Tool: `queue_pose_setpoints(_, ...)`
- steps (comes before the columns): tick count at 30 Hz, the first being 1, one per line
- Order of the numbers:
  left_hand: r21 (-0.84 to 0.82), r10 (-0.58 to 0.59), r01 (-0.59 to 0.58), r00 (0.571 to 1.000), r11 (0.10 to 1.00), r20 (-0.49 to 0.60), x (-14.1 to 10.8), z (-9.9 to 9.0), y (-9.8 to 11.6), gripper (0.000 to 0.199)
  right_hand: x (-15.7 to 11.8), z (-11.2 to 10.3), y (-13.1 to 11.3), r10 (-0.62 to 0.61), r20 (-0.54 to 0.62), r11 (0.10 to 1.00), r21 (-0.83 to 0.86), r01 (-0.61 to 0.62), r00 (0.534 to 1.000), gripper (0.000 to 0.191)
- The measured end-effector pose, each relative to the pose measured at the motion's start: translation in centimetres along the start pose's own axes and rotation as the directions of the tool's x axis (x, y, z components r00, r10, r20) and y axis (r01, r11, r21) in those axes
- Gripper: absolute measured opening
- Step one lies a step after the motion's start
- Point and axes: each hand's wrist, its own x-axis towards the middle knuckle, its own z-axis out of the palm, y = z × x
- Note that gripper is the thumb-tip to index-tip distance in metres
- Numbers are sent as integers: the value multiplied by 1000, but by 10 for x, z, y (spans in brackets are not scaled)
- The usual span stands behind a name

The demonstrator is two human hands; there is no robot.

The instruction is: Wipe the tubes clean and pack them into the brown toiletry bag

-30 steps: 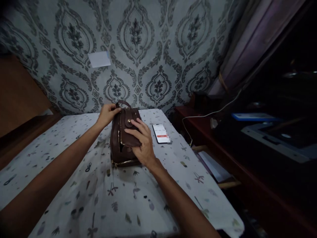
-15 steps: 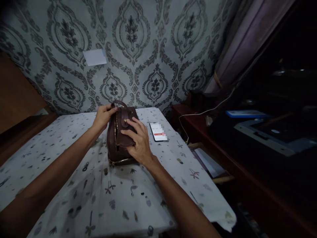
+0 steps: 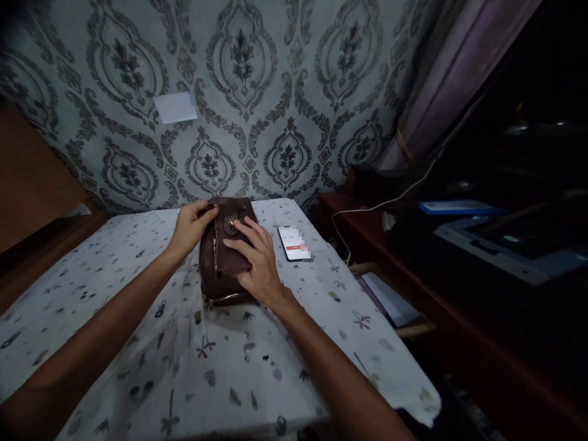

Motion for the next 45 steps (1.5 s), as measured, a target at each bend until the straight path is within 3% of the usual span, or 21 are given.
queue_pose_setpoints(4, 64, 12, -19, 993, 998, 117, 14, -3, 8, 25, -7, 4, -7, 143, -141, 990, 30, -140, 980, 57)
queue_pose_setpoints(7, 20, 48, -54, 976, 998, 212, 29, 3, 19, 34, -14, 6, -8, 158, -173, 987, 24, -156, 972, 61)
queue_pose_setpoints(11, -50, 8, 18, 880, 999, 475, 42, 10, 32, 40, -18, 7, -7, 134, -144, 991, 9, -134, 981, 60)
queue_pose_setpoints(13, -53, -19, 56, 844, 997, 536, 44, 11, 34, 38, -18, 6, -6, 120, -141, 993, 5, -121, 983, 60)
queue_pose_setpoints(17, -11, -93, 122, 811, 993, 578, 47, 7, 35, 39, -17, 5, -5, 102, -132, 995, -3, -104, 986, 58)
queue_pose_setpoints(22, 50, -124, 119, 763, 992, 634, 52, 4, 45, 45, -17, 3, -4, 89, -102, 996, -10, -90, 991, 56)
queue_pose_setpoints(25, 90, -147, 116, 727, 989, 671, 54, 4, 51, 50, -16, 4, -1, 174, -111, 985, 13, -174, 978, 62)
queue_pose_setpoints(29, 131, -160, 95, 713, 987, 683, 56, 3, 55, 50, -15, 3, 5, 313, -119, 949, 77, -305, 942, 69)
queue_pose_setpoints(34, 170, -206, 121, 691, 978, 692, 59, 3, 58, 46, -14, -9, 9, 296, -37, 947, 140, -289, 954, 54)
queue_pose_setpoints(36, 196, -216, 111, 704, 974, 677, 60, 6, 57, 41, -15, -11, 9, 283, -30, 949, 152, -276, 959, 54)
queue_pose_setpoints(37, 221, -209, 82, 732, 972, 649, 60, 9, 57, 36, -16, -12, 9, 275, -26, 951, 151, -268, 961, 54)
queue_pose_setpoints(40, 387, -141, -58, 873, 920, 466, 58, 19, 54, 27, -20, -8, 8, 270, -10, 956, 119, -267, 963, 55)
queue_pose_setpoints(42, 482, -89, -88, 939, 872, 333, 56, 27, 53, 32, -23, -4, 8, 282, -3, 955, 96, -281, 959, 56)
queue_pose_setpoints(45, 466, -80, -40, 969, 884, 235, 52, 34, 51, 38, -25, -1, 9, 275, 0, 958, 84, -274, 962, 59)
